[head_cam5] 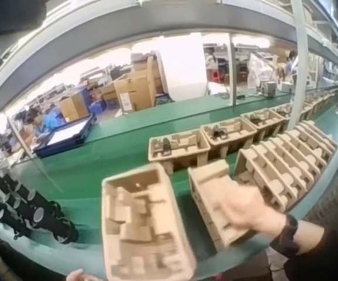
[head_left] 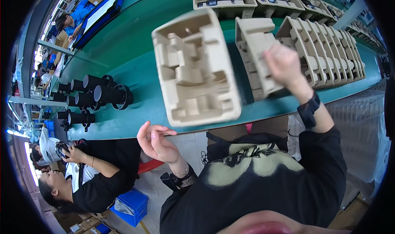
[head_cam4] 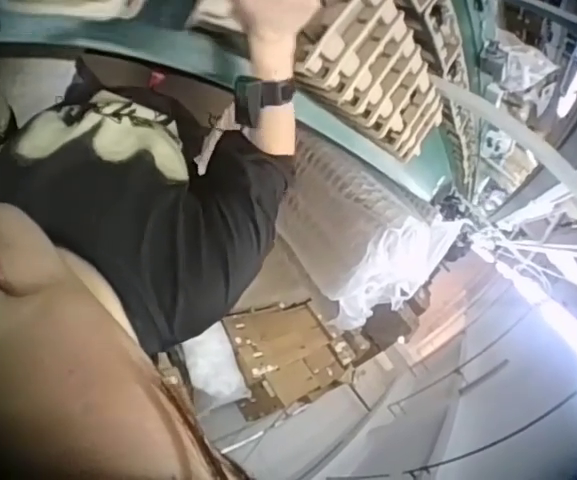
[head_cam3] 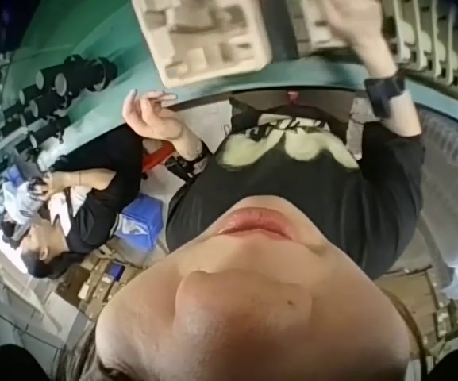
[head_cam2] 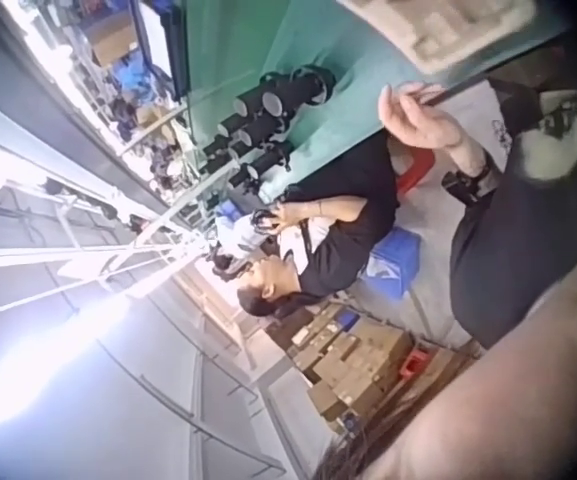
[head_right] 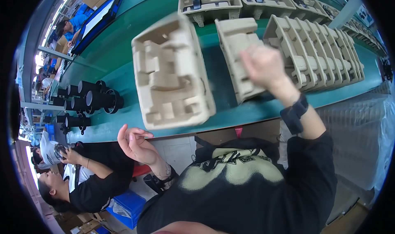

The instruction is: The person places black handles into cardboard trays, stacks the empty trays, and then separates them to continue placing more handles into the trays.

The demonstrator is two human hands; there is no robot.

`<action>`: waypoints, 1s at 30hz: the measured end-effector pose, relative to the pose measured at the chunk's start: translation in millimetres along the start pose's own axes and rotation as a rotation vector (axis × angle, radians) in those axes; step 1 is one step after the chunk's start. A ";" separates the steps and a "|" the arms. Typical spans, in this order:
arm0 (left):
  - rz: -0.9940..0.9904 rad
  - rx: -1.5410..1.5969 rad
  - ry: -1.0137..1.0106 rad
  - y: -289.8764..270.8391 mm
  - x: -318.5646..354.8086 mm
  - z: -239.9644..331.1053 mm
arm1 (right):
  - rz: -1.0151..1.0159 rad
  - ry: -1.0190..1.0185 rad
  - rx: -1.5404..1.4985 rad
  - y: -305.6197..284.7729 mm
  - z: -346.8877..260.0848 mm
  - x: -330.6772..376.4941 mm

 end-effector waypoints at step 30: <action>-0.914 -1.070 0.530 74.3 -96.4 -12.7 | 0.272 0.868 -0.762 61.7 42.0 99.4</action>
Point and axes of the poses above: each hand's wrist, its own x-axis away from the middle knuckle, its own y-axis out of the palm, z = x × y, the point moved 1 cm from there along -x, towards the middle knuckle, and after that the axes turned 1 degree about -z, right-handed, at the moved point
